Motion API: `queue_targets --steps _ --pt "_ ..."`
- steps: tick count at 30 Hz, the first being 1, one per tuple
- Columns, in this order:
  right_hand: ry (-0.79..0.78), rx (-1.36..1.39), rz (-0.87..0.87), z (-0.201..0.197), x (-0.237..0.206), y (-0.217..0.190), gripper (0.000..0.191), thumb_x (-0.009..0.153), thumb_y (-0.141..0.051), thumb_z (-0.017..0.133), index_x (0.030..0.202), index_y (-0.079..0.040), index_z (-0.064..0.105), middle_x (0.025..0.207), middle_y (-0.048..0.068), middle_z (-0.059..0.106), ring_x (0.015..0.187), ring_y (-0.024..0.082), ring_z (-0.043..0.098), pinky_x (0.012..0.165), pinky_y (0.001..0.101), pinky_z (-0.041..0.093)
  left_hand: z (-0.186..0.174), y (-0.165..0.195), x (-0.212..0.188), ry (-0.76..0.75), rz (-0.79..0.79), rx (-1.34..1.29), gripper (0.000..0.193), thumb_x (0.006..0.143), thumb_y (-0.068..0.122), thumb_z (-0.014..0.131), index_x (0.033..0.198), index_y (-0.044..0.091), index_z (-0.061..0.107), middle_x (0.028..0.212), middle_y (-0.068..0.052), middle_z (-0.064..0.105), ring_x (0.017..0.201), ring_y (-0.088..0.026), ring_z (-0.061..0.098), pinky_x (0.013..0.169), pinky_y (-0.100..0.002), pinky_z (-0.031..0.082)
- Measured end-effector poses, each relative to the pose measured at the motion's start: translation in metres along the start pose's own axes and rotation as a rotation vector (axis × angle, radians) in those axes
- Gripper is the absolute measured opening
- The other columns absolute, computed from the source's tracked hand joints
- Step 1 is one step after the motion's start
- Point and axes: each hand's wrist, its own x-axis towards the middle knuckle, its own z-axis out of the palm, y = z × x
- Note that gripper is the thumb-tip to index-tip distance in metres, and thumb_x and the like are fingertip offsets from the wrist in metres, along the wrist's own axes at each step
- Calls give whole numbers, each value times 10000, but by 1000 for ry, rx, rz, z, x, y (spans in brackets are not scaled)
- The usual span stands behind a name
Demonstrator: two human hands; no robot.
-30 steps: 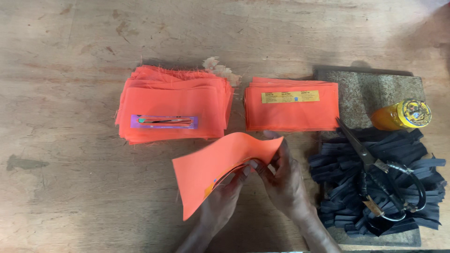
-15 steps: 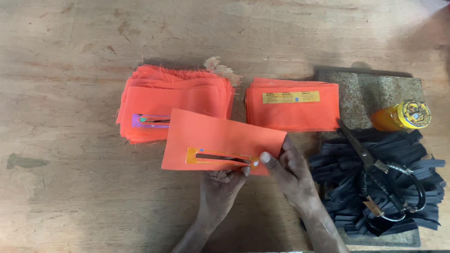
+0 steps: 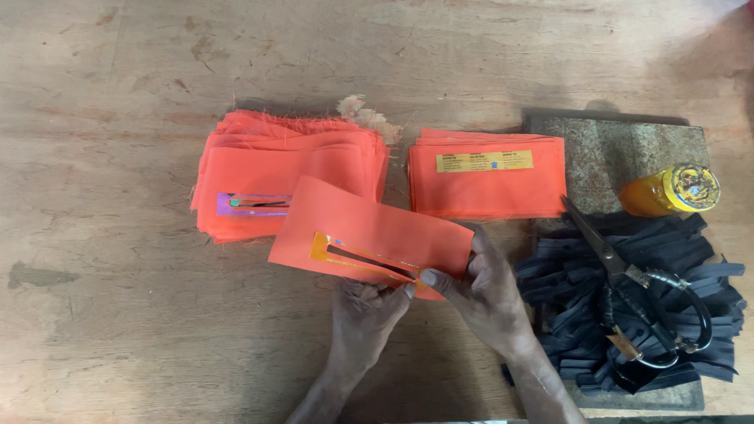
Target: The person applies adhesive labels to orange fabric pieces on a wooden table. They peel the backing, position the label, and smooth it down, repeating the process for multiple items.
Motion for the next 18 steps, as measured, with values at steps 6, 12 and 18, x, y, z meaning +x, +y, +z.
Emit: queue_targets --steps 6,12,18 --pt "-10 69 -57 2 -1 0 546 887 -60 734 1349 32 457 1204 134 705 1083 172 706 911 325 618 3 7 0 -28 -75 -52 290 918 -91 687 1200 -41 640 1121 -119 723 1041 -168 689 914 -324 559" --pt "32 0 -81 -4 -1 2 540 891 -38 728 1355 27 458 1254 137 700 1161 189 688 985 335 588 2 12 2 -61 -101 -121 316 899 -37 701 1209 -34 640 1164 -110 719 1098 -176 686 996 -338 564" --pt "3 238 -73 -1 -6 12 484 919 -7 687 1355 31 482 1266 149 690 1171 184 677 1015 346 560 3 -7 3 14 -5 -25 283 947 -45 723 1206 -55 611 1152 -145 694 1065 -196 687 941 -342 566"
